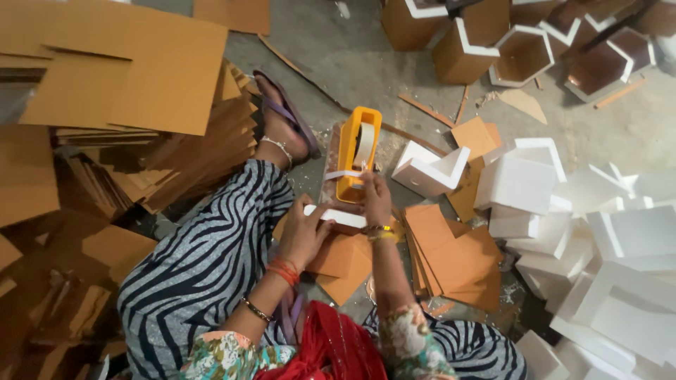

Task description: The person sits on the floor and assembles small cardboard boxes by hand. They pick up flat cardboard pieces and white foam inserts, fold the cardboard, and secure the foam into the corners using a tape dispenser. The process is repeated for multiple units, with finished boxes placed to the side.

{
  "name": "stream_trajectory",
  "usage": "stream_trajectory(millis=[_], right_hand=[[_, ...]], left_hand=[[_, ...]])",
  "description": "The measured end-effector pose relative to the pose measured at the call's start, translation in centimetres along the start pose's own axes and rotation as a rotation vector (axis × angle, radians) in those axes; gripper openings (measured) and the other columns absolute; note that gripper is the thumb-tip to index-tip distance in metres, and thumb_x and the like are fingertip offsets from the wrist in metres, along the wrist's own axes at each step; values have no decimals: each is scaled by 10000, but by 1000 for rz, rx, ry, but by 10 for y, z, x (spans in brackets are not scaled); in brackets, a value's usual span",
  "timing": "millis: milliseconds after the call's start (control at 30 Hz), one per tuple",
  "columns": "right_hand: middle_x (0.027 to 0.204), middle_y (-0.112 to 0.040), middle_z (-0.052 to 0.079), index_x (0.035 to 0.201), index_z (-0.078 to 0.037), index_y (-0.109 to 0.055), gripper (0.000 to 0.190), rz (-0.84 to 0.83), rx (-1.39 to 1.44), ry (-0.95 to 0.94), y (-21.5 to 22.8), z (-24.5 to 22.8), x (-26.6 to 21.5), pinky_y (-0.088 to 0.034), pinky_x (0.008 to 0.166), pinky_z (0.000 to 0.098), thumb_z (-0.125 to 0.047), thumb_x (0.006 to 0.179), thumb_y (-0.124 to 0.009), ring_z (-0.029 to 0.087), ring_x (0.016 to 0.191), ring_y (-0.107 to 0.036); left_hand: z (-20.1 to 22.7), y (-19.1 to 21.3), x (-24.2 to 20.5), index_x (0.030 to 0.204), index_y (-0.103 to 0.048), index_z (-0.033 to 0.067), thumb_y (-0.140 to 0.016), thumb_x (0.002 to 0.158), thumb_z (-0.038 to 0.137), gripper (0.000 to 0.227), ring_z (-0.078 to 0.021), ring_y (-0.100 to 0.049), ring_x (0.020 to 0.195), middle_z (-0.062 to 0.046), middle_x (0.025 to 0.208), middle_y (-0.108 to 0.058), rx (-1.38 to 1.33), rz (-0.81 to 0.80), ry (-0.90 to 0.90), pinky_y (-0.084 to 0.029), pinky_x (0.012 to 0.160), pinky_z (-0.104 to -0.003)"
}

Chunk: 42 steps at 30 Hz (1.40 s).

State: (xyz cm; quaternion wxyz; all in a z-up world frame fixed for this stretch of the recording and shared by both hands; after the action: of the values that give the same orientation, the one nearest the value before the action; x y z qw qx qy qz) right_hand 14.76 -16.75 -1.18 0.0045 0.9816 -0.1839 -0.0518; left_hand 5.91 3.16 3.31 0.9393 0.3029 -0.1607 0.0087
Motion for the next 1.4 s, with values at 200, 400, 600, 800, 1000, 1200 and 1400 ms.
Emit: stream_trajectory(millis=[200,400,600,800,1000,1200,1400], right_hand=[[647,-510,41,728,-1,-577,481,54,-370,248,11,-31,-17,-372,553,298,-377,997,-709,80,624,-414],[742,-627,59,776,20,-605,405,-49,-61,99,41,44,-146,-431,623,273,-292,1009,-715,77,674,-499],[671,-580,189,790,30,-679,419,-80,-735,-64,56,83,-88,-446,610,357,-319,990,-795,186,629,-522],[995,-694,221,1001,22,-696,552,23,-902,414,42,35,-87,-524,710,405,-307,625,-932,309,880,-649],[1110,-776,37,1209,-28,-733,331,-468,-297,17,34,3,-35,-536,915,283,-279,1025,-619,122,1049,-704],[928,-807,89,1159,-6,-796,329,-555,-508,89,22,-19,-17,-565,745,289,-262,999,-667,127,835,-683],[1076,-807,136,1134,44,-779,281,-685,-360,-236,52,2,-15,-602,823,333,-167,955,-726,187,913,-752]], left_hand=[[-10,-8,0,1226,-691,140,-761,865,225,377,-413,-550,1084,-210,1166,-539,13,15,-2,-484,933,-468],[-16,-14,5,1248,-684,137,-764,872,272,407,-413,-553,1084,-211,1166,-538,67,3,20,-478,927,-475],[-10,-9,1,1258,-670,140,-801,816,288,485,-418,-547,1092,-216,1171,-525,24,-25,31,-474,934,-482],[-13,-9,-1,1264,-661,149,-724,730,10,556,-424,-544,1107,-203,1168,-526,58,-32,16,-476,965,-487],[-10,-9,0,1238,-667,163,-683,733,-54,550,-423,-549,1110,-193,1165,-527,60,-48,55,-476,969,-483],[-5,1,3,1240,-669,148,-666,732,-70,552,-435,-534,1125,-216,1208,-509,10,6,-33,-466,982,-488],[10,-2,-6,1248,-674,151,-667,761,-63,531,-424,-523,1195,-208,1222,-507,-42,-52,-127,-460,1036,-478]])
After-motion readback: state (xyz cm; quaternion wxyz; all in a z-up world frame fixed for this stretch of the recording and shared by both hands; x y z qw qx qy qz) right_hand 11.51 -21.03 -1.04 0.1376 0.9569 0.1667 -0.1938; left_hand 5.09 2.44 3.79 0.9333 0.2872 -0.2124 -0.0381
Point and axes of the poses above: each hand's wrist, its own x-axis towards the middle knuckle, its own y-axis out of the back of the hand, z = x × y, the point moved 3 cm from there along x, towards the middle knuckle
